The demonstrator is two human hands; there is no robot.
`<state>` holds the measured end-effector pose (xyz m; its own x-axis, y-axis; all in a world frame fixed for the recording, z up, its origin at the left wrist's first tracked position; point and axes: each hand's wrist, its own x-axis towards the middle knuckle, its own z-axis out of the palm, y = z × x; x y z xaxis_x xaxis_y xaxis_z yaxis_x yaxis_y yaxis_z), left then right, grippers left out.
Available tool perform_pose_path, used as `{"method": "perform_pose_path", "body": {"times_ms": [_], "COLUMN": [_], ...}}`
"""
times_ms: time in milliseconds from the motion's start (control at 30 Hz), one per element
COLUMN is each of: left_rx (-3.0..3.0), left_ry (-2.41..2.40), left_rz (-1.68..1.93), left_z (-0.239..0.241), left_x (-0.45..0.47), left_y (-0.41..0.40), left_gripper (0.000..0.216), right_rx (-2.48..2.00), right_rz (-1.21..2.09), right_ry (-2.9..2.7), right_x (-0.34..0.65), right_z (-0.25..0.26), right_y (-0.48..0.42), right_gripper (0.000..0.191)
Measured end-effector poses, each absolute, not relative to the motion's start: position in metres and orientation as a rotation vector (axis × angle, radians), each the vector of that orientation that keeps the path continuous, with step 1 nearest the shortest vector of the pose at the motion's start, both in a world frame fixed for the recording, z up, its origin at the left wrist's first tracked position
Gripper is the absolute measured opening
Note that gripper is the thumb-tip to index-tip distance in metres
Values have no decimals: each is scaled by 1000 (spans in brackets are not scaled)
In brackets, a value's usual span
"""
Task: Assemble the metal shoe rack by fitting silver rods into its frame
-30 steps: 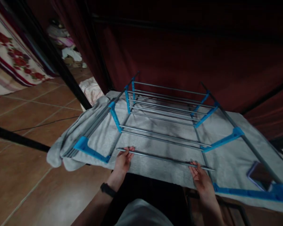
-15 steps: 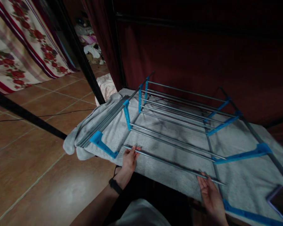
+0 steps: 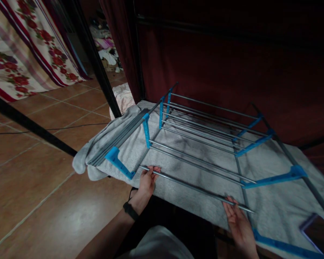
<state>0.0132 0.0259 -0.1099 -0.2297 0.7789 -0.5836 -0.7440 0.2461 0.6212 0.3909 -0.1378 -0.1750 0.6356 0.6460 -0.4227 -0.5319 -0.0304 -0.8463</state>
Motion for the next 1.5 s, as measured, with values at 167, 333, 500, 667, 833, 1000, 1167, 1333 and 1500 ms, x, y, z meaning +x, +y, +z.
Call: {"method": "perform_pose_path", "body": {"times_ms": [167,333,500,667,833,1000,1167,1333,1500], "left_rx": [79,156,225,300,601,900,1098,1293,1422], "left_ry": [1096,1051,1001,933,827,728,718,672,643], "left_rz": [1374,1305,1238,1199,1195,1221,1224,1098,1109], "left_z": [-102,-95,-91,-82,-42,9,22,15,29], "left_x": [15,29,48,66,82,100,115,119,107], "left_y": [21,16,10,1,-2,-3,-14,-24,-13], "left_gripper": [11,15,16,26,36,35,48,55,48], "right_rx": [-1292,-1242,-1222,-1223,-1177,-1082,-943,-745,-672], "right_rz": [949,914,872,879,896,969,1087,1332,1637], "right_ry": [-115,-90,-39,-1,12,60,56,31,23], "right_x": [382,371,374,377,379,371,324,265,231], "right_z": [-175,-177,-179,-177,-172,-160,-139,-111,-87], "right_y": [-136,-129,-128,-128,-125,-118,-103,-86,-84], "right_gripper": [30,24,21,19,16,11,19,20,17]}}
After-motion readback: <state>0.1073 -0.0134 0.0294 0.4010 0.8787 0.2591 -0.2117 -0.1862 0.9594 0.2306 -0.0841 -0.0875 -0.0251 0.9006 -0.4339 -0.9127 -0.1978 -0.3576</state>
